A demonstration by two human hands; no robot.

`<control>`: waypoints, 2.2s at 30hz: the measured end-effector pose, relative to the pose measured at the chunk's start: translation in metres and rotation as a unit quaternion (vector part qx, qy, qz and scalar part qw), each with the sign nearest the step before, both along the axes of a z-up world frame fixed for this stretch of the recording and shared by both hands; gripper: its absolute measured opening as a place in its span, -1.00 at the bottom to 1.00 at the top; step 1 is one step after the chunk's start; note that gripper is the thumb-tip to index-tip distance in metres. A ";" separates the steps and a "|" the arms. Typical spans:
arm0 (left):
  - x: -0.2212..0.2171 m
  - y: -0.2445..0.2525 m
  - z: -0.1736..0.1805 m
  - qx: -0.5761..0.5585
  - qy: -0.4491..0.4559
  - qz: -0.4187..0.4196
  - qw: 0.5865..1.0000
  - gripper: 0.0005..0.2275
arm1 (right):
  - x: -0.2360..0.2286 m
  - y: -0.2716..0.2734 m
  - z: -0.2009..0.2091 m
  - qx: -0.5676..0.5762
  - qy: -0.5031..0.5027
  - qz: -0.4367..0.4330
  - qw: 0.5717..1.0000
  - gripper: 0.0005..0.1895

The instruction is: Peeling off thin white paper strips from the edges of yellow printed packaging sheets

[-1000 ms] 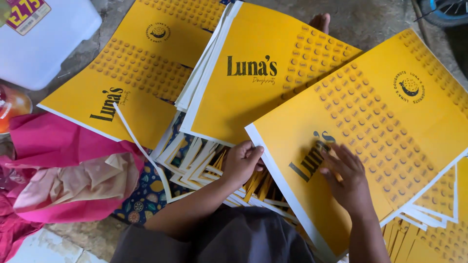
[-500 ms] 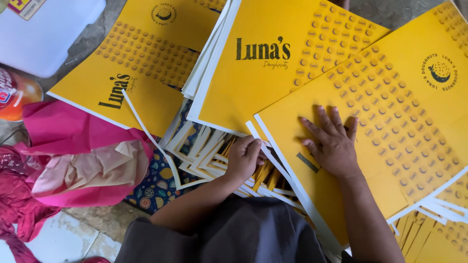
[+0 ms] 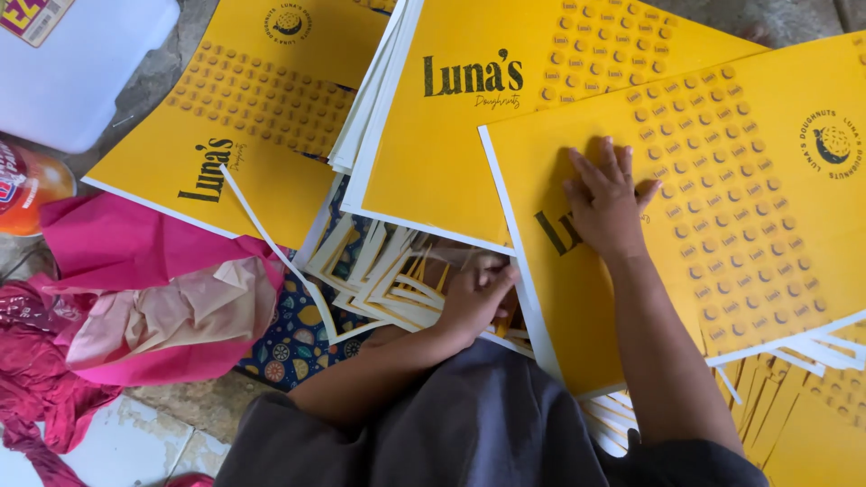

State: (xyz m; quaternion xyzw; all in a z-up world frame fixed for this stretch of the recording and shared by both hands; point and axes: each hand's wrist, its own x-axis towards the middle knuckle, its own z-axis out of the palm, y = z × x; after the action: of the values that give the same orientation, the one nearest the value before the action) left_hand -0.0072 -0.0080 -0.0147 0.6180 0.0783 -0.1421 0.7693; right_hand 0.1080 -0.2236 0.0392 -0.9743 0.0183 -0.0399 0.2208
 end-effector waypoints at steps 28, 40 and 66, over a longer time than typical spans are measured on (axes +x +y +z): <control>0.000 0.005 0.003 0.076 -0.118 0.005 0.990 -0.48 | -0.037 -0.049 0.005 -0.059 0.029 -0.087 0.994 -0.45; 0.013 0.010 -0.027 0.160 -0.153 -0.021 0.975 -0.81 | -0.036 -0.030 0.010 -0.098 0.020 -0.114 0.988 -0.45; -0.001 0.056 0.030 0.052 -0.054 -0.015 0.997 -0.52 | -0.189 0.029 -0.001 0.600 0.191 -0.077 0.773 -0.57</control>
State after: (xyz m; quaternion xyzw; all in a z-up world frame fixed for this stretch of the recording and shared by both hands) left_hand -0.0078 0.0481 0.0152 0.6653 0.0349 -0.1154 0.7368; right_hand -0.0809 -0.1943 0.0386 -0.6264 0.1557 0.1493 0.7491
